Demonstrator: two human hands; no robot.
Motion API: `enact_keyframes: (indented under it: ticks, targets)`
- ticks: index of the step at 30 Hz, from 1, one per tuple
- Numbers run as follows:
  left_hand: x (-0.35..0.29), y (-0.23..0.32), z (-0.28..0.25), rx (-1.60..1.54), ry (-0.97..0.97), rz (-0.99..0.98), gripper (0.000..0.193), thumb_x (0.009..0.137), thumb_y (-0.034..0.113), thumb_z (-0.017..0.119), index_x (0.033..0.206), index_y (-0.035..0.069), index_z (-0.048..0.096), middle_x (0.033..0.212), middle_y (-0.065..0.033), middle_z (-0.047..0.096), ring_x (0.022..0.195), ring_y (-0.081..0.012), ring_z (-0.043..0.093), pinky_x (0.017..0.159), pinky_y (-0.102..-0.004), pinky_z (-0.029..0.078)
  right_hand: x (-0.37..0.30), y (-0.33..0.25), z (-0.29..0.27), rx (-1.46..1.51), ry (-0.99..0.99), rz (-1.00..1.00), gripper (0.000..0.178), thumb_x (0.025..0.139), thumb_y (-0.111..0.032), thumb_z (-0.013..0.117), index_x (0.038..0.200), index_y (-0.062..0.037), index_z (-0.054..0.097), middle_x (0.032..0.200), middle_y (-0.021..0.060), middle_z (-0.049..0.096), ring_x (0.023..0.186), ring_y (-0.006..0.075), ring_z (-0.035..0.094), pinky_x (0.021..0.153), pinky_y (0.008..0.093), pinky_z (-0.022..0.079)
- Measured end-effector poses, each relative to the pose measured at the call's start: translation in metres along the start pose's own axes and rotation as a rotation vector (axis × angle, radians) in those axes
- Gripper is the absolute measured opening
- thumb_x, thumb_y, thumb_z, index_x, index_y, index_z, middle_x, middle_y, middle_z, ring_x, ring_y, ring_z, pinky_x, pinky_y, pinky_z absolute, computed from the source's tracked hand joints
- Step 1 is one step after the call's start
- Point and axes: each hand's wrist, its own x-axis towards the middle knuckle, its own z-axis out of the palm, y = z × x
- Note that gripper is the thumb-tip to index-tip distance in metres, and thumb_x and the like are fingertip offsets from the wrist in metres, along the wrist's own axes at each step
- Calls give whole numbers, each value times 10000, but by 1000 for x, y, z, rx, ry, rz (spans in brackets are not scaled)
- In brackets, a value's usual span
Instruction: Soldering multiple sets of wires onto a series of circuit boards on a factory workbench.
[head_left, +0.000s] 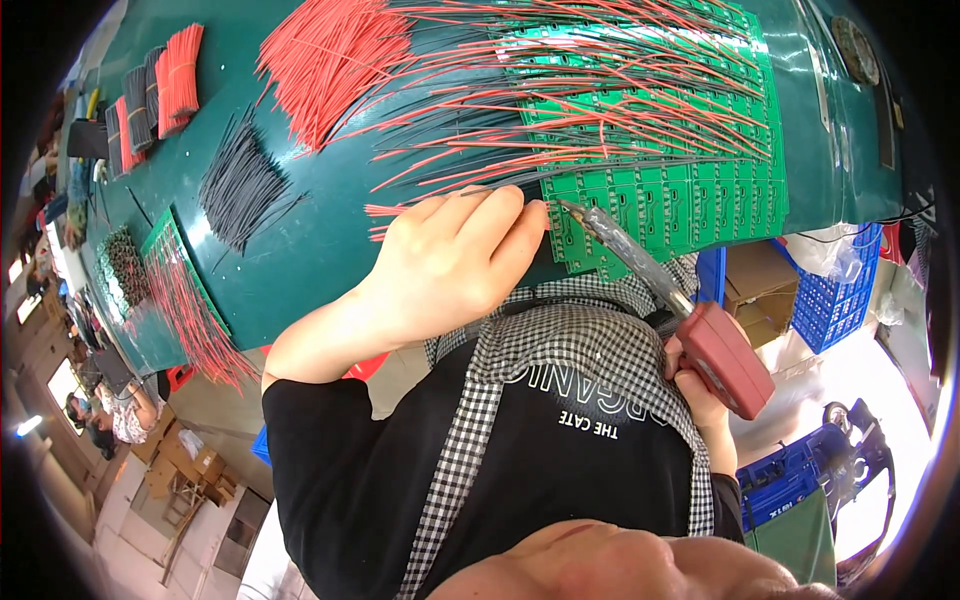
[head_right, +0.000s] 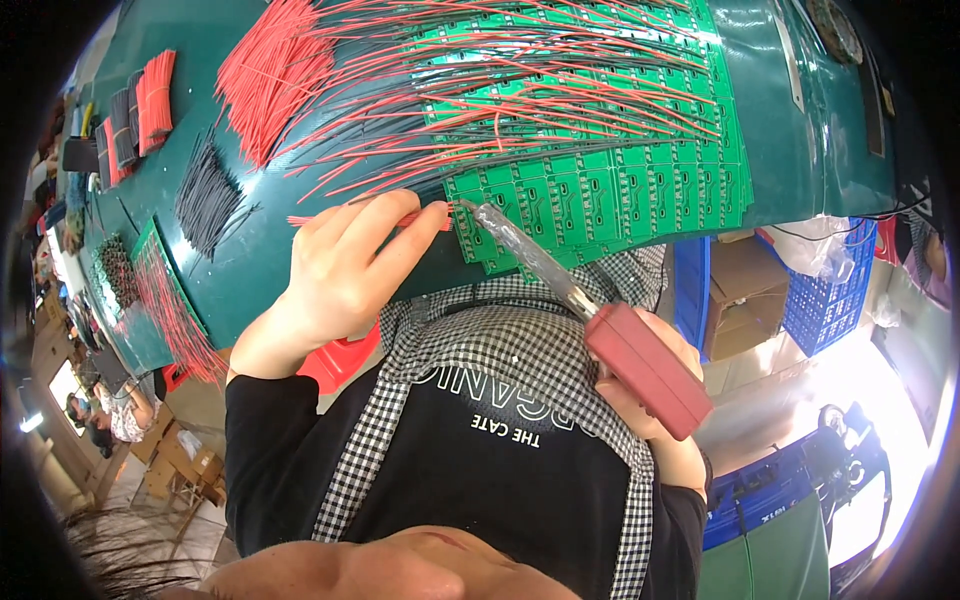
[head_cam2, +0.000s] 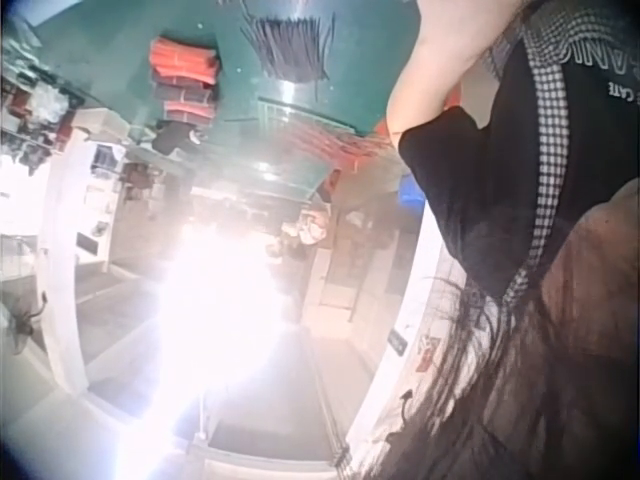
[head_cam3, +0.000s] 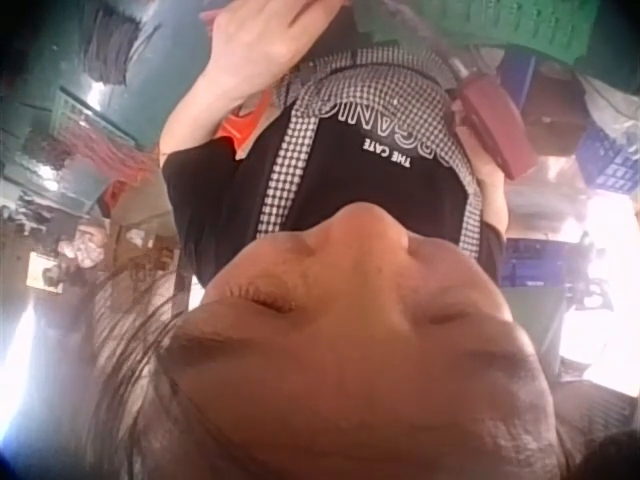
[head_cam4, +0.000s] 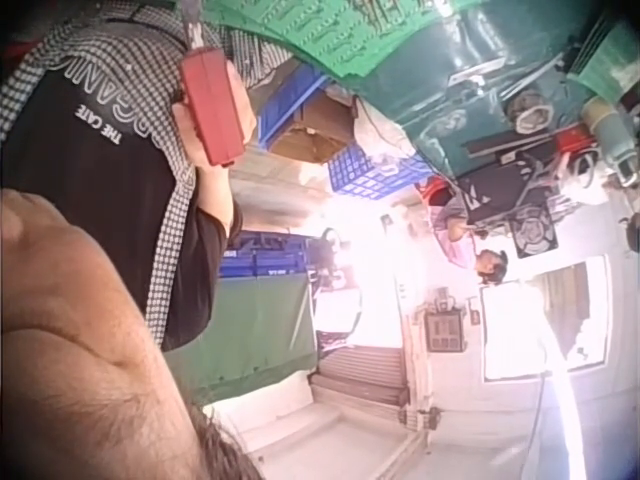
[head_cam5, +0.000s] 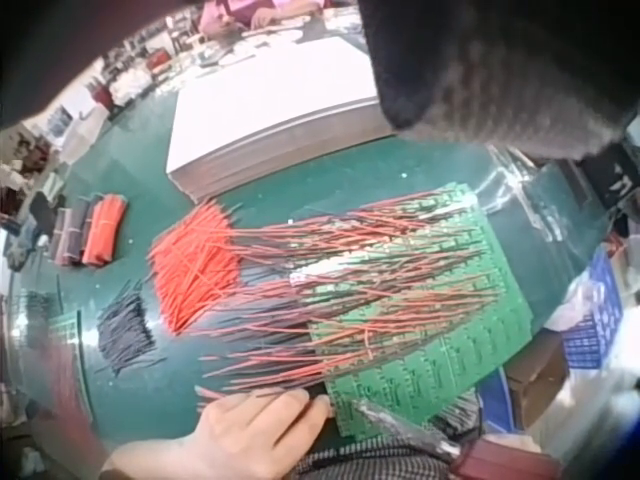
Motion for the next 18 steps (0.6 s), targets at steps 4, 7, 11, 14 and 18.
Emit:
enact_keyframes:
  ticks: [4,7,11,14,18]
  targets:
    - [0,1,0,21,8,7,341,666,84,621,998,34,678,892,-54,584,685,-157,602,563,-279,485,3,0,-1,19,-8,-21,601,702,-345,805,1171,-24,609,1139,164,643,1022,345,637,866,422,502]
    - [1,1,1,38,32,22,333,662,82,629,988,36,681,890,-52,580,677,-149,599,549,-274,479,5,0,0,-3,-4,-78,636,702,-345,808,1187,3,589,1129,167,648,996,335,647,843,410,509]
    - [4,3,0,114,59,70,318,667,71,650,982,36,681,884,-58,577,669,-142,592,542,-269,482,9,-3,1,32,12,-170,682,678,-301,832,1209,23,552,1058,148,674,890,306,675,767,382,526]
    - [4,3,4,151,70,84,298,676,65,665,972,35,681,890,-69,581,681,-145,594,564,-269,498,34,-24,2,-294,8,-541,678,721,-328,794,1207,22,476,760,61,610,611,142,549,588,265,442]
    - [4,4,3,184,78,97,286,676,67,675,961,34,684,909,-84,593,701,-155,602,591,-271,512,19,-20,0,-299,-21,-441,662,729,-330,786,1203,21,487,822,77,627,629,148,554,601,267,448]
